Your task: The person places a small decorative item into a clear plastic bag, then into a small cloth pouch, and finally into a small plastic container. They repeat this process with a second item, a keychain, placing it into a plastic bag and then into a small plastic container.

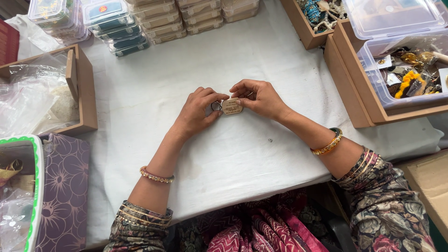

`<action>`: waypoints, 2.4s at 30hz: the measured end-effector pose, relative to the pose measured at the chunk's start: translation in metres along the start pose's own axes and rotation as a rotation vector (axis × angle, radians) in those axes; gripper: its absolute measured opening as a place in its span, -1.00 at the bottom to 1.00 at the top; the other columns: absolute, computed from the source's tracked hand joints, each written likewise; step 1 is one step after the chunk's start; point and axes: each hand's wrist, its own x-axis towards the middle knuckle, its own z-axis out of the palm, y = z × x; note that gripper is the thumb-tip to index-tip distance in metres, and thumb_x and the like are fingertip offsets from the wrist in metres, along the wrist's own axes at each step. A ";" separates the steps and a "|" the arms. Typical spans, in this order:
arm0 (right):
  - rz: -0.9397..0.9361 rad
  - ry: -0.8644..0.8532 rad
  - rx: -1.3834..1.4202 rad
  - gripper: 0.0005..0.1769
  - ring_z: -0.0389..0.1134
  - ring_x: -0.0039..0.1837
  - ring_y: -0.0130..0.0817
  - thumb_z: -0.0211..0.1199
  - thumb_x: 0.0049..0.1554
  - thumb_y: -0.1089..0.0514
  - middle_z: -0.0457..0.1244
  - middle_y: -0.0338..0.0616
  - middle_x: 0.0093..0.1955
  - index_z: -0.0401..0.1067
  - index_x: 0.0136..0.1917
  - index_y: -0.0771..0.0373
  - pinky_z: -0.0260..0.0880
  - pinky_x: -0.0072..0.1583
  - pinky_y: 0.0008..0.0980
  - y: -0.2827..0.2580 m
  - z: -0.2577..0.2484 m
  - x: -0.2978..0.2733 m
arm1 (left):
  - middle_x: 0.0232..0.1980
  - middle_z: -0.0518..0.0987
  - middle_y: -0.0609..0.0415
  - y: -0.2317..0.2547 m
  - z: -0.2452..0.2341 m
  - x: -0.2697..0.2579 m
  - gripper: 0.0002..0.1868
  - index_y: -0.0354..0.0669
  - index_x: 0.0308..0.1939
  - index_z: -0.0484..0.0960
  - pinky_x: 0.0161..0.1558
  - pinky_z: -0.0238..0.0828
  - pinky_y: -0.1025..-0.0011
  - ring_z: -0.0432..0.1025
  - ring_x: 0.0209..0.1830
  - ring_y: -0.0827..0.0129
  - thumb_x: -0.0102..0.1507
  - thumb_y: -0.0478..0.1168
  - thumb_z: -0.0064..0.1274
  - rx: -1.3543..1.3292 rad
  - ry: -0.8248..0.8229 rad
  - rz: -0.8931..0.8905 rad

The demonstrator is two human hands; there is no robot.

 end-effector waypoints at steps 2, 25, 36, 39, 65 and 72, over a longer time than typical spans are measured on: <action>-0.001 -0.003 0.004 -0.73 0.50 0.09 -0.44 0.34 0.15 0.27 0.45 -0.17 0.03 0.51 0.14 0.22 0.58 0.16 -0.45 0.000 0.000 0.000 | -0.08 0.59 0.21 -0.001 0.000 0.000 -0.55 0.01 0.10 0.66 0.18 0.32 0.29 0.39 0.00 0.30 0.12 -0.32 0.29 0.005 0.007 0.011; -0.015 0.026 0.006 -0.73 0.46 0.19 -0.43 0.23 0.21 0.28 0.43 -0.21 0.13 0.53 0.19 0.20 0.54 0.22 -0.44 0.000 -0.001 -0.001 | 0.00 0.60 0.10 -0.006 -0.016 -0.006 -0.55 -0.02 0.15 0.64 0.18 0.38 0.26 0.43 0.06 0.24 0.16 -0.31 0.26 0.060 0.059 0.026; -0.229 -0.104 -0.443 -0.43 0.28 0.32 -0.19 0.47 0.00 0.18 0.37 -0.14 0.19 0.46 0.29 0.14 0.35 0.34 -0.23 -0.032 0.007 -0.013 | 0.04 0.65 0.04 0.007 -0.134 -0.071 -0.55 -0.04 0.20 0.64 0.20 0.40 0.22 0.47 0.15 0.14 0.22 -0.25 0.32 0.360 0.333 -0.024; -0.238 -0.105 -0.437 -0.45 0.29 0.32 -0.19 0.46 0.00 0.22 0.37 -0.17 0.21 0.46 0.28 0.14 0.34 0.36 -0.23 -0.026 0.005 -0.012 | 0.08 0.65 0.01 0.030 -0.180 -0.105 -0.47 -0.02 0.27 0.61 0.20 0.40 0.20 0.48 0.17 0.14 0.21 -0.19 0.31 0.453 0.245 -0.168; -0.228 0.109 -0.797 -0.64 0.23 0.26 0.00 0.21 0.20 0.18 0.34 -0.17 0.26 0.59 0.24 -0.06 0.28 0.36 -0.14 0.004 -0.016 -0.007 | 0.01 0.71 -0.13 -0.087 -0.250 -0.392 -0.59 0.04 0.19 0.70 0.08 0.46 0.15 0.61 -0.05 0.05 0.27 -0.03 0.25 0.383 0.273 -1.244; -0.225 0.115 -0.797 -0.63 0.23 0.24 0.00 0.20 0.18 0.19 0.34 -0.18 0.27 0.58 0.23 -0.05 0.28 0.35 -0.14 0.001 -0.015 -0.009 | -0.13 0.71 0.05 -0.045 -0.279 -0.371 -0.86 0.05 -0.11 0.80 -0.13 0.49 0.23 0.60 -0.17 0.18 0.26 -0.25 0.26 0.706 0.778 -0.798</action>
